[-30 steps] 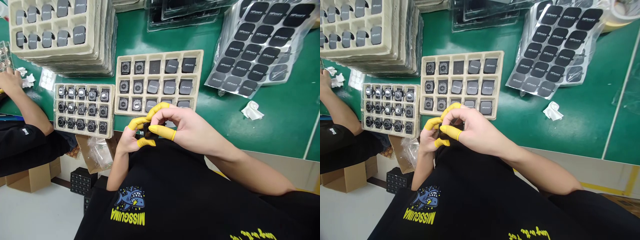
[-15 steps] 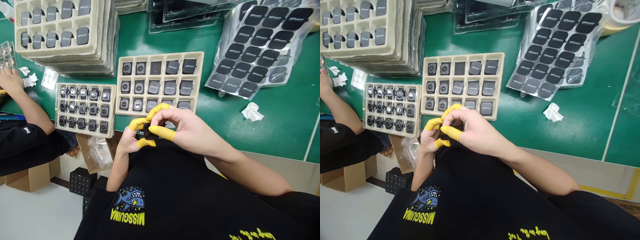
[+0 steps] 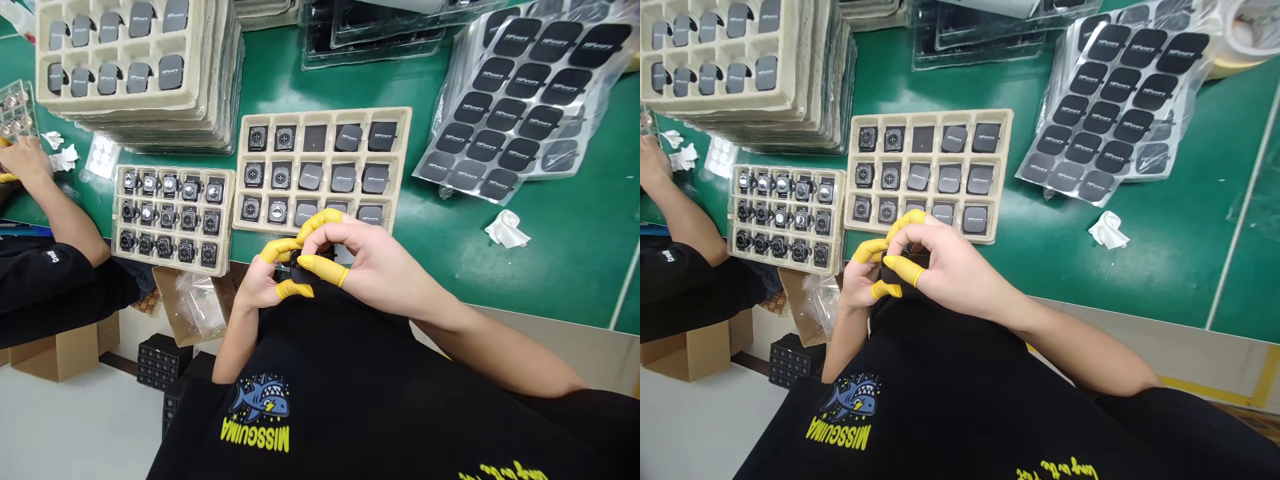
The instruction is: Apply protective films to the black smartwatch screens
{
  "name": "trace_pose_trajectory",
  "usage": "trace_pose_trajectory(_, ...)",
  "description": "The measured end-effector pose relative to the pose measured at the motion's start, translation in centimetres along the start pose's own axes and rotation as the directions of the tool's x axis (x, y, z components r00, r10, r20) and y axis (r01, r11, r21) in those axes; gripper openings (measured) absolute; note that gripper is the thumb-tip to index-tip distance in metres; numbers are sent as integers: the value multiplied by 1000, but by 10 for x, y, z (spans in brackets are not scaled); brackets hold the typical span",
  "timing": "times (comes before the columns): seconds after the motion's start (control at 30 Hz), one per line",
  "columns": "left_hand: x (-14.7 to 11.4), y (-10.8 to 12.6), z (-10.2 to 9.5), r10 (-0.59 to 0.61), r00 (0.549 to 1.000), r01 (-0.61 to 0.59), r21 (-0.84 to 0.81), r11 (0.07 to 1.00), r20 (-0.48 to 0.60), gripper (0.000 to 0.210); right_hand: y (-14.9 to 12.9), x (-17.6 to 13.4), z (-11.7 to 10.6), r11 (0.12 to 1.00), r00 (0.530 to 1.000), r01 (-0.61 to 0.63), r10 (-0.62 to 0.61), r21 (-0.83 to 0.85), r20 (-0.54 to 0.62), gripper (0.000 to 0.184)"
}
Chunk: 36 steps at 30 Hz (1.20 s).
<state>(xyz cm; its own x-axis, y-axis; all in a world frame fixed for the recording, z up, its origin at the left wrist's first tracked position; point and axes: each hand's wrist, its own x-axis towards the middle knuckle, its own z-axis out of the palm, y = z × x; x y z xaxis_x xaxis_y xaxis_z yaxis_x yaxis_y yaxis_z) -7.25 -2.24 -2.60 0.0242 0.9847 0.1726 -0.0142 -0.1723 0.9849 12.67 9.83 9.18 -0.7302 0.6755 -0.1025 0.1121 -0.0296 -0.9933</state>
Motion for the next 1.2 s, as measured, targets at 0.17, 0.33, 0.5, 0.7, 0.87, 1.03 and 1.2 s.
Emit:
trace_pose_trajectory(0.17, 0, 0, 2, -53, 999, 52, -30, 998, -13, 84, 9, -2, 4, 981, 988, 115, -130, -158, -87, 4)
trace_pose_trajectory(0.33, 2, 4, 2, -78, 997, 77, -85, 993, -13, 87, 20, -3, -10, 978, 983, 93, -120, -185, -141, 20)
trace_pose_trajectory(0.5, 5, 5, 2, -64, 998, 63, -49, 997, -20, 85, 17, -3, -14, 980, 1000, -26, 29, -198, 10, 33)
trace_pose_trajectory(0.7, 4, 4, 1, -41, 999, 41, 20, 999, 15, 80, 11, 4, -2, 948, 965, -190, 228, -255, 131, 42)
trace_pose_trajectory(0.87, 5, 6, 2, -75, 997, 75, -11, 997, 4, 68, 24, 12, 2, 927, 970, -202, 234, -317, 65, 24)
trace_pose_trajectory(1.03, 2, 4, 3, -88, 996, 84, -148, 986, -25, 68, 29, 22, -4, 962, 960, -247, 260, -118, 102, 46)
trace_pose_trajectory(1.2, -3, 1, -3, -152, 982, 140, -107, 984, -114, 73, 27, 23, -8, 963, 956, -265, 269, -51, 119, 51)
